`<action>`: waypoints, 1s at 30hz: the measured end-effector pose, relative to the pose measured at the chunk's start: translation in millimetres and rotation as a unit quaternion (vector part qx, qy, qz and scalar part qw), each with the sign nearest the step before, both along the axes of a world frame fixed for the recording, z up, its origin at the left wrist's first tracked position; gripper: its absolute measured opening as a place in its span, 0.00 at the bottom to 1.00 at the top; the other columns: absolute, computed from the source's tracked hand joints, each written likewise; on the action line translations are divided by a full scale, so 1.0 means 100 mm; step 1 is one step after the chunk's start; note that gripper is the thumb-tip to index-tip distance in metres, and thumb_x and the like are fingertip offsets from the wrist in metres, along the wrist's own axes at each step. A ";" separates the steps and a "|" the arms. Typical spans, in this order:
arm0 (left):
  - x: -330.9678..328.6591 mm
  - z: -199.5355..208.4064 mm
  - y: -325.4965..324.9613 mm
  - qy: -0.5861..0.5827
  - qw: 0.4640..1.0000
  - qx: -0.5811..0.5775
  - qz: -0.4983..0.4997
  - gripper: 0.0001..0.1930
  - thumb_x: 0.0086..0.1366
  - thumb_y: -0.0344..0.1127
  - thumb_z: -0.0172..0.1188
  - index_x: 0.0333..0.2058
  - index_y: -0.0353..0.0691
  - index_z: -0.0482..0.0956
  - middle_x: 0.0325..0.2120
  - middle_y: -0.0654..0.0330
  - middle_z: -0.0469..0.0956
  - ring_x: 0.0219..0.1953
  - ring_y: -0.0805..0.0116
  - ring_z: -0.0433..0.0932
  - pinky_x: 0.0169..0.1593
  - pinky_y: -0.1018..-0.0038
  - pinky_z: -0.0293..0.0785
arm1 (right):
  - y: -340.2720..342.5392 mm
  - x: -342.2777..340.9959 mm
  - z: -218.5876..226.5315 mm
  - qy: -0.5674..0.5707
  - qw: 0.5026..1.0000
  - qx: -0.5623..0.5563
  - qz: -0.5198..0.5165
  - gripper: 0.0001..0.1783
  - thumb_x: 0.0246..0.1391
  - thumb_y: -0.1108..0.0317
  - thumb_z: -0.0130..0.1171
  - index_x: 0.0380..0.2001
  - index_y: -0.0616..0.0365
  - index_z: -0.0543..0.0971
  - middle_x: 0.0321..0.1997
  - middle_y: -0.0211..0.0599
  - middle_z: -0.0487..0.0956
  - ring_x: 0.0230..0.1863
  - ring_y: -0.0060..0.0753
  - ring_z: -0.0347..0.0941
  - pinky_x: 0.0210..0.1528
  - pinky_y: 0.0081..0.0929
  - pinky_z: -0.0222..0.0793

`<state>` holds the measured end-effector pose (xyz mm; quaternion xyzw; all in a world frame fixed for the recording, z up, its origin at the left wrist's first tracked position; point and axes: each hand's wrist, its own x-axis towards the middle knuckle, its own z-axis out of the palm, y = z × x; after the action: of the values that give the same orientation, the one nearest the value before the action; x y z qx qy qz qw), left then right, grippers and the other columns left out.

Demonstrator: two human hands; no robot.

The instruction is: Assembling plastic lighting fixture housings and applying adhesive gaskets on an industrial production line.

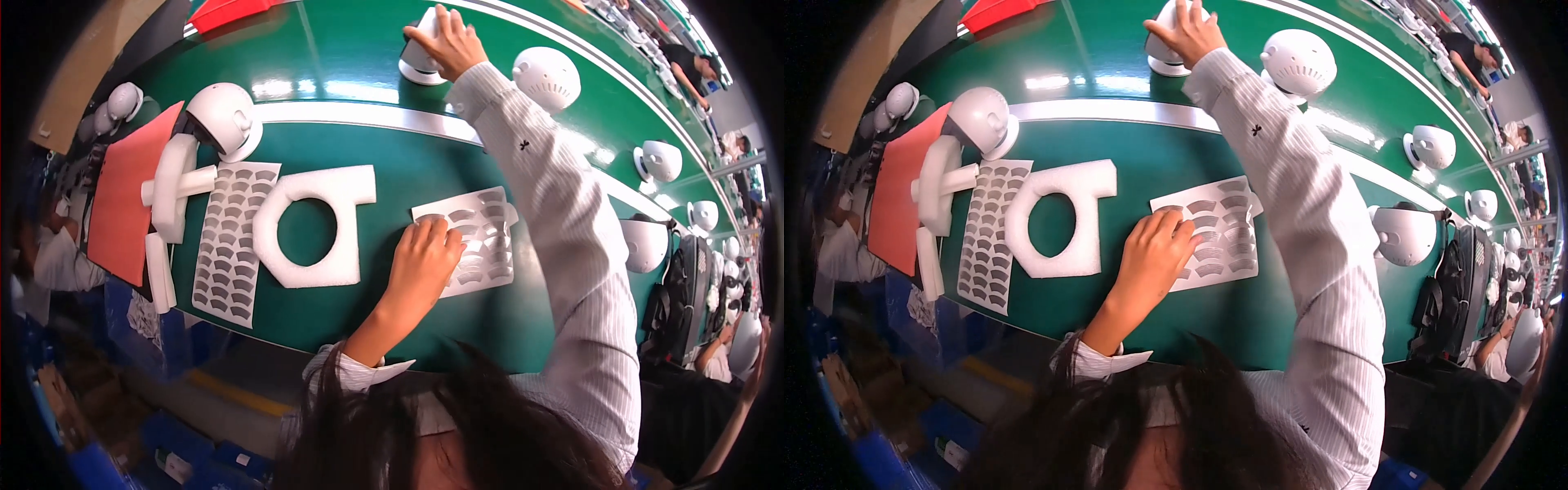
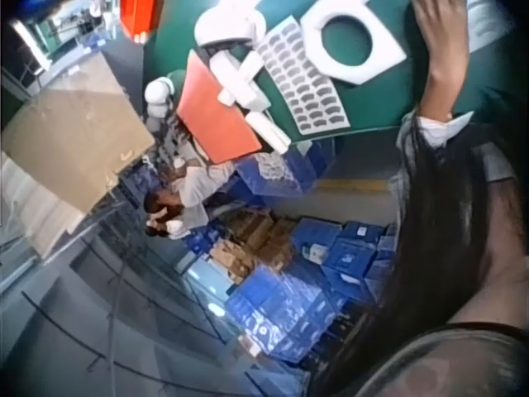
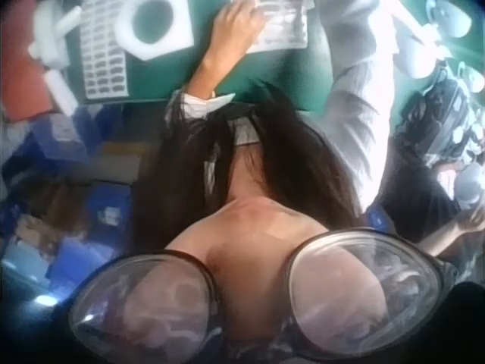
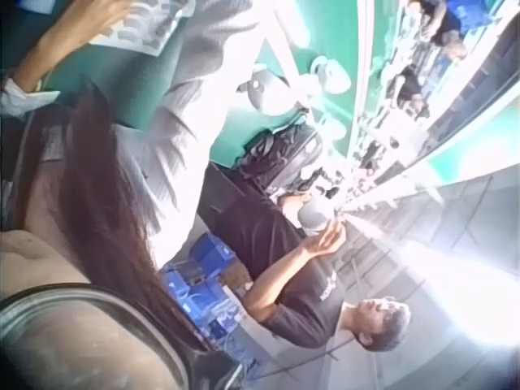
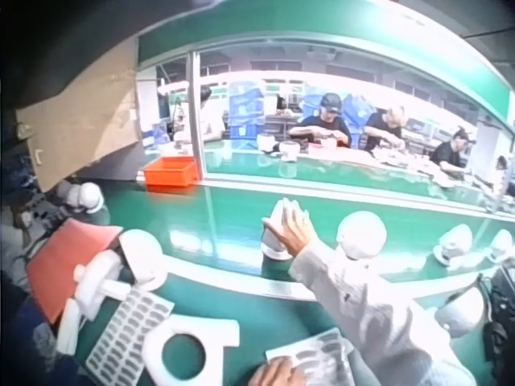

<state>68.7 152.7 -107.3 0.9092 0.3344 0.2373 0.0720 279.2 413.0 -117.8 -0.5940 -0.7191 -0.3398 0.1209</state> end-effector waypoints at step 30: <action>-0.56 0.51 -0.97 -0.315 0.914 -0.241 0.087 0.14 0.47 0.21 0.66 0.34 0.31 0.75 0.30 0.51 0.75 0.29 0.65 0.77 0.27 0.78 0.73 | -2.63 0.06 -0.01 0.301 0.901 -0.231 0.211 0.20 0.45 0.69 0.61 0.44 0.57 0.74 0.50 0.43 0.72 0.51 0.50 0.66 0.53 0.37 0.64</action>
<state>12.6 55.9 -56.6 0.7100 0.4191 0.4284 0.3698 284.8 150.1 -119.0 -0.5139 -0.8150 0.0647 0.2598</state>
